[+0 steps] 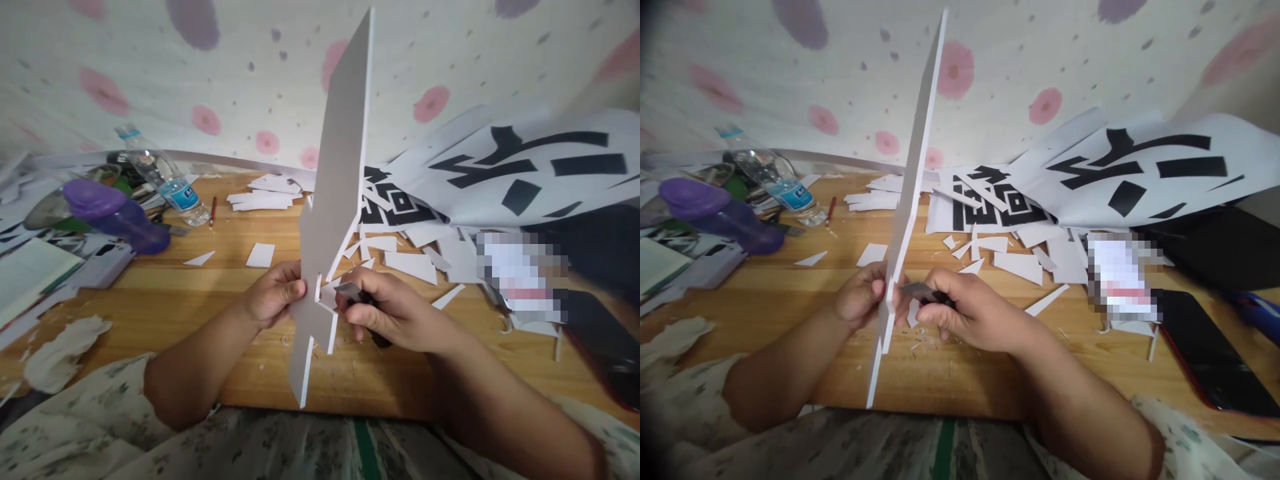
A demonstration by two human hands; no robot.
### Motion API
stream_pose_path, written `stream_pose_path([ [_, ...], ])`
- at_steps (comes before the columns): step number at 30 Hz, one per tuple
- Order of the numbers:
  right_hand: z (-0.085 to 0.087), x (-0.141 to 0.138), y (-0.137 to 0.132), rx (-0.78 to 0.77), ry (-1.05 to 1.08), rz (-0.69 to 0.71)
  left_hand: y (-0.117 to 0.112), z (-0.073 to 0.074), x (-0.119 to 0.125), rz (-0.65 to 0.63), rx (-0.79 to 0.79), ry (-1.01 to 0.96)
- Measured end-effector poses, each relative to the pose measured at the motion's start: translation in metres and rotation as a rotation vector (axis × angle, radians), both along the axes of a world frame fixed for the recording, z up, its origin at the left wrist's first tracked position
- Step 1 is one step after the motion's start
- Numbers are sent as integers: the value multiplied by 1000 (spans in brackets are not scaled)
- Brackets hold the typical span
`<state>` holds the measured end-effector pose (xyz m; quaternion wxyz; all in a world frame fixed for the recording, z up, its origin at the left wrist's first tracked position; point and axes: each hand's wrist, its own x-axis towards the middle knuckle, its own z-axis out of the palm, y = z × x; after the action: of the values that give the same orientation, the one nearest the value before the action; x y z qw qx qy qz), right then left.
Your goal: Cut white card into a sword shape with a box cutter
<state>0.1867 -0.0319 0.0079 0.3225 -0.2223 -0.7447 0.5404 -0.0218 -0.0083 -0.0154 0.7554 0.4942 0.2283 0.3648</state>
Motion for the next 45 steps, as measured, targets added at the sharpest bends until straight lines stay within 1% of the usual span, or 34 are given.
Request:
stream_pose_path([
  [2,0,-4,0,49,-1,51,1,-4,-1,-65,22,2],
  [5,0,-8,0,100,8,136,3,-10,-3,-102,19,-12],
  [8,1,-9,-1,131,12,161,3,-13,-4,-145,19,-18],
  [11,1,-10,-1,190,-19,142,3,-12,-4,-182,16,-14],
  [15,-1,-11,-2,250,-89,116,3,-9,-2,-200,14,-12],
  [21,-2,-11,-4,334,-269,40,4,-8,-3,-175,4,1],
  [24,-1,-10,-6,340,-328,50,4,-11,-4,-162,3,5],
  [30,0,-10,-6,378,-333,78,3,-11,-4,-157,-6,35],
  [34,0,-11,-6,438,-248,26,2,-8,-5,-180,1,49],
  [38,1,-11,-6,448,-216,-32,3,-9,-6,-182,14,64],
  [42,2,-11,-7,450,-227,-28,3,-11,-8,-180,22,70],
  [45,2,-11,-7,456,-246,-21,3,-9,-8,-187,15,80],
])
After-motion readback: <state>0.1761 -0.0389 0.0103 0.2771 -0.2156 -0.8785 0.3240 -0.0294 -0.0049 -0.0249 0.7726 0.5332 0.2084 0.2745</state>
